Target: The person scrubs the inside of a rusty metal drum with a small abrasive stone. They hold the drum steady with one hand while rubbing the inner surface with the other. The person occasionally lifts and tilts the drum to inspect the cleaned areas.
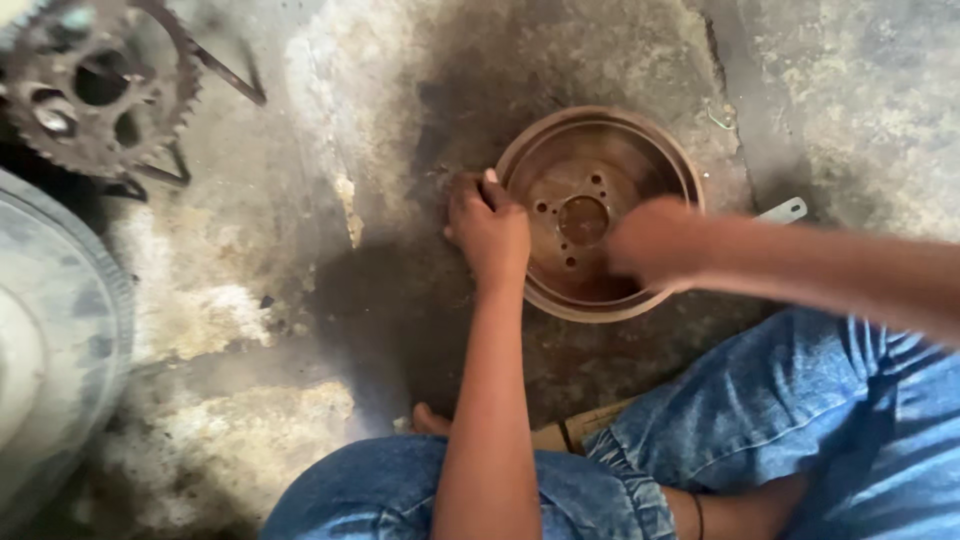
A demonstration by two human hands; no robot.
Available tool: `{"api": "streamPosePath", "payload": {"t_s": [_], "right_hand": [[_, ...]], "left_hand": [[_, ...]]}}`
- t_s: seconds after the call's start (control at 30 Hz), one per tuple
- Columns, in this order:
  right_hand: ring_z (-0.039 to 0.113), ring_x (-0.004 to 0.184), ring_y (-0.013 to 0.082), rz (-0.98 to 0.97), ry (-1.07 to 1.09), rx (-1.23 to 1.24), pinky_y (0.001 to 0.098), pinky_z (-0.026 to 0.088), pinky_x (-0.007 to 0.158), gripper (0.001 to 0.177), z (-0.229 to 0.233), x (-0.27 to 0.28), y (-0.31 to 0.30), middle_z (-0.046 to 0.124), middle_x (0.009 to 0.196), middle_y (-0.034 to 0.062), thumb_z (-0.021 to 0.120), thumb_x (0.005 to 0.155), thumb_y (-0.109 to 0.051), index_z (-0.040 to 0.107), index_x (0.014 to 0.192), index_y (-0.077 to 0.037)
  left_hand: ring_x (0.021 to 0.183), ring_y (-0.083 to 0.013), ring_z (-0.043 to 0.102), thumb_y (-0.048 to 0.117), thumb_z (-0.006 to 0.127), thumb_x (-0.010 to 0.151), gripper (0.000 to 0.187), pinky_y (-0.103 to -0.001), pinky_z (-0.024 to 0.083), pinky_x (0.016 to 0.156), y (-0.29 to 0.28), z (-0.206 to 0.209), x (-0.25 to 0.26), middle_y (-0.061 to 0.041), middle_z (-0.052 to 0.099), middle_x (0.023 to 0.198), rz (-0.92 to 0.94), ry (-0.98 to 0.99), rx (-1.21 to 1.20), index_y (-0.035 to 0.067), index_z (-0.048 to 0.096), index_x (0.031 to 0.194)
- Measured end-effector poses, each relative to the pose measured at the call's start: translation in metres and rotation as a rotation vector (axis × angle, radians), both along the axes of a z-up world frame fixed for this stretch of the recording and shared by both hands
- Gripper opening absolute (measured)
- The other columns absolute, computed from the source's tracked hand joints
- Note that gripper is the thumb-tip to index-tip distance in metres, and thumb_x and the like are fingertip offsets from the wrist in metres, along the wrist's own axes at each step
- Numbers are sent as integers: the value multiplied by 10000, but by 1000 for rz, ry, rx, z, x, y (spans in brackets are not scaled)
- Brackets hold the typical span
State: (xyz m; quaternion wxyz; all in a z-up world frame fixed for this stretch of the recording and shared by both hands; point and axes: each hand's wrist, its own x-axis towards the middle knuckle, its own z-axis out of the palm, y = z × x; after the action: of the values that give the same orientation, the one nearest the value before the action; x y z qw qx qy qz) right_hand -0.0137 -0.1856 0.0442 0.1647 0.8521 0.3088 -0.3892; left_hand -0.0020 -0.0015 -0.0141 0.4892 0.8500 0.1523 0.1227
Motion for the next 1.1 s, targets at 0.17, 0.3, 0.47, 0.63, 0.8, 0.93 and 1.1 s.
{"api": "streamPosePath", "payload": {"t_s": [0.17, 0.3, 0.47, 0.63, 0.8, 0.93, 1.1], "right_hand": [[727, 1021, 233, -403, 22, 510, 414, 533, 913, 229, 70, 43, -24, 780, 1088, 37, 662, 928, -167, 774, 1128, -171], [698, 1052, 236, -896, 127, 1083, 392, 546, 932, 257, 71, 37, -61, 743, 1142, 110, 622, 931, -83, 699, 1176, -70], [667, 1278, 188, -1127, 739, 1814, 399, 536, 1109, 272, 43, 17, -64, 687, 1212, 81, 626, 939, -142, 638, 1196, -53], [670, 1046, 201, -1475, 605, 1744, 409, 572, 959, 258, 24, 17, -61, 665, 1106, 58, 586, 1038, -96, 612, 1289, -44], [657, 1000, 190, -1429, 419, 1737, 362, 578, 900, 282, 22, 19, -58, 661, 1098, 41, 613, 1015, -86, 620, 1296, -96], [665, 1037, 273, -675, -460, 1349, 392, 584, 888, 313, 20, 21, -41, 671, 1163, 94, 679, 922, -46, 668, 1234, -49], [657, 974, 308, 244, -875, 818, 404, 565, 802, 301, 4, 37, -9, 646, 1011, 88, 696, 718, -151, 695, 1009, -73]], "left_hand": [[959, -437, 609, 318, 470, 1072, 338, -563, 497, 869, -3, 1, 9, -213, 611, 1063, -37, 60, -114, 7, 602, 1075], [995, -449, 602, 276, 486, 1071, 315, -541, 489, 873, 5, -1, -3, -228, 637, 1059, -20, -22, 21, -7, 624, 1055], [959, -449, 592, 252, 477, 1039, 285, -550, 463, 810, 0, 19, 1, -226, 616, 1030, -20, 89, -94, -5, 596, 1013], [914, -446, 581, 231, 446, 1076, 289, -545, 453, 802, 1, 18, 1, -229, 605, 980, -58, 81, -15, -7, 583, 987], [929, -436, 583, 228, 437, 1068, 293, -548, 451, 806, -1, 29, 3, -221, 613, 995, -43, 130, -26, -17, 581, 998], [984, -421, 589, 245, 375, 1086, 327, -537, 461, 841, 1, 33, 4, -216, 598, 1072, -79, 235, -65, -5, 587, 1093], [1049, -449, 574, 243, 384, 1083, 344, -547, 459, 874, 1, 29, 0, -234, 602, 1132, -88, 162, -34, -22, 592, 1151]]}}
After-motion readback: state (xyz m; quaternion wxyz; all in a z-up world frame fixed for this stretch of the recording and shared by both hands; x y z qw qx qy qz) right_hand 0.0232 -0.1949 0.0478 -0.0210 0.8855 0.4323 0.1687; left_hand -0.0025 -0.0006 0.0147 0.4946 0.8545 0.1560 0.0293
